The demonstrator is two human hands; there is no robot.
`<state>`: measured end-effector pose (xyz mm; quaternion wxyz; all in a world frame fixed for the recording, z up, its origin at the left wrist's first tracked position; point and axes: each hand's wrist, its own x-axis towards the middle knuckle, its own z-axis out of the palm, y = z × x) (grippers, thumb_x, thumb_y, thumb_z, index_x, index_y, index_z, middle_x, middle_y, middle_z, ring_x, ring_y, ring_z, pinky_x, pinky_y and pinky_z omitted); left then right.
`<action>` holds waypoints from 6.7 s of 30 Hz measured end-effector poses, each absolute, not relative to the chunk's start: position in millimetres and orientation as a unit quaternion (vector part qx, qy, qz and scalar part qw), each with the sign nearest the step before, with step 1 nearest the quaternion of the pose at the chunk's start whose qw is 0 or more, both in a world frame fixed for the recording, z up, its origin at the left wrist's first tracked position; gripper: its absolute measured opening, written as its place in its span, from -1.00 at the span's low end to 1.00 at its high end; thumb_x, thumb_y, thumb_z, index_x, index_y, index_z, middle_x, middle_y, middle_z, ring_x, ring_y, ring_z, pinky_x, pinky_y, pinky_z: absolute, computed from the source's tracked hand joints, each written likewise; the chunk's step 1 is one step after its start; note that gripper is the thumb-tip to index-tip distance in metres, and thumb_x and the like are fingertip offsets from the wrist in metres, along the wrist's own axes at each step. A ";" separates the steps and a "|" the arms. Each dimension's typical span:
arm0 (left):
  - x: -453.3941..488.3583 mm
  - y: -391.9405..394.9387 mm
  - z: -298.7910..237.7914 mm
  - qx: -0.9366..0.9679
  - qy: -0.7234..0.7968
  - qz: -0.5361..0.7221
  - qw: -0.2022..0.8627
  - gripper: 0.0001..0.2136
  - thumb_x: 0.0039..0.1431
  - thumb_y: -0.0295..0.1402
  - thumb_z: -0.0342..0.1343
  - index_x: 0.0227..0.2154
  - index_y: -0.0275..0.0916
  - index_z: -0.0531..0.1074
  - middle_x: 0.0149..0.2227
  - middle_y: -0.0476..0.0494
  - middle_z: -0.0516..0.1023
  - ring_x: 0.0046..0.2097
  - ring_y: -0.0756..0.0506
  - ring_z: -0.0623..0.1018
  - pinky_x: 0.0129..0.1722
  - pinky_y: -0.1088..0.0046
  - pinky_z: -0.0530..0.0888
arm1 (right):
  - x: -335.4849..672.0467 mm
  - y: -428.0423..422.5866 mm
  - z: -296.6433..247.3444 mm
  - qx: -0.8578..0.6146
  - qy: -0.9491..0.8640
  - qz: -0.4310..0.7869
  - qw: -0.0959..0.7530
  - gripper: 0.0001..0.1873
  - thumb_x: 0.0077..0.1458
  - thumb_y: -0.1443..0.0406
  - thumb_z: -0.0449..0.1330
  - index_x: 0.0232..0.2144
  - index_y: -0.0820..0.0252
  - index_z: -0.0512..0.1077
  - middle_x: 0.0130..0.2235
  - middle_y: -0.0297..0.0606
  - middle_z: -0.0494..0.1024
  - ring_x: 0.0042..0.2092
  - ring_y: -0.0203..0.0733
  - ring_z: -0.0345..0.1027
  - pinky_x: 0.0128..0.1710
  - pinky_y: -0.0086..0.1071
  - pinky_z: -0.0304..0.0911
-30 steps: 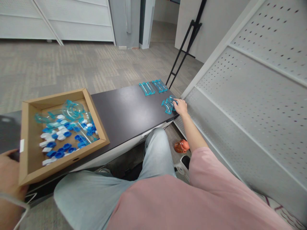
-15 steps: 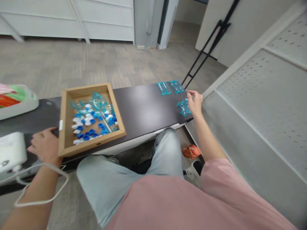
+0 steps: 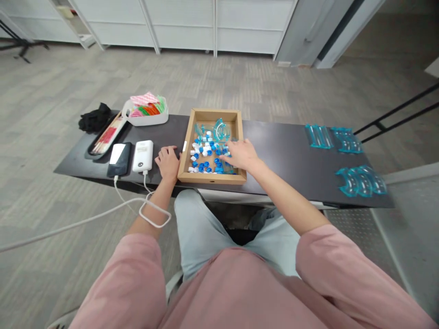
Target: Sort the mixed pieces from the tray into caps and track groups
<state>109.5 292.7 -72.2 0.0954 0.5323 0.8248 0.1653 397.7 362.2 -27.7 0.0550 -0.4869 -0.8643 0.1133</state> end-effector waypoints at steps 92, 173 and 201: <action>110.8 291.7 -66.1 0.536 0.832 0.122 0.077 -0.48 0.67 -0.30 -0.06 0.53 -0.27 0.47 0.47 -0.68 0.42 0.46 -0.51 0.41 0.29 -0.06 0.29 | 374.4 386.9 -38.3 -0.444 -0.884 0.138 0.054 -0.57 0.53 0.26 0.24 0.31 0.10 0.70 0.28 0.04 0.72 0.34 0.21 0.55 0.38 0.01 0.27; 106.3 293.5 -79.6 0.544 0.822 0.154 0.067 -0.50 0.63 -0.21 -0.05 0.47 -0.17 0.49 0.44 -0.60 0.45 0.45 -0.55 0.39 0.34 -0.14 0.29 | 429.2 452.9 -25.1 -0.444 -0.884 0.128 0.072 -0.25 0.20 0.05 0.62 0.35 0.16 0.64 0.29 0.09 0.71 0.28 0.32 0.54 0.39 0.16 0.26; 105.9 295.7 -79.9 0.527 0.842 0.098 0.061 -0.35 0.70 -0.21 -0.37 0.52 -0.44 0.41 0.45 -0.74 0.35 0.49 -0.61 0.36 0.36 -0.16 0.29 | 612.9 469.8 -78.3 -0.557 -0.658 0.284 0.420 -0.32 -0.01 -0.23 0.54 -0.02 0.07 0.65 -0.11 -0.19 0.62 -0.02 0.05 0.58 0.15 0.00 0.56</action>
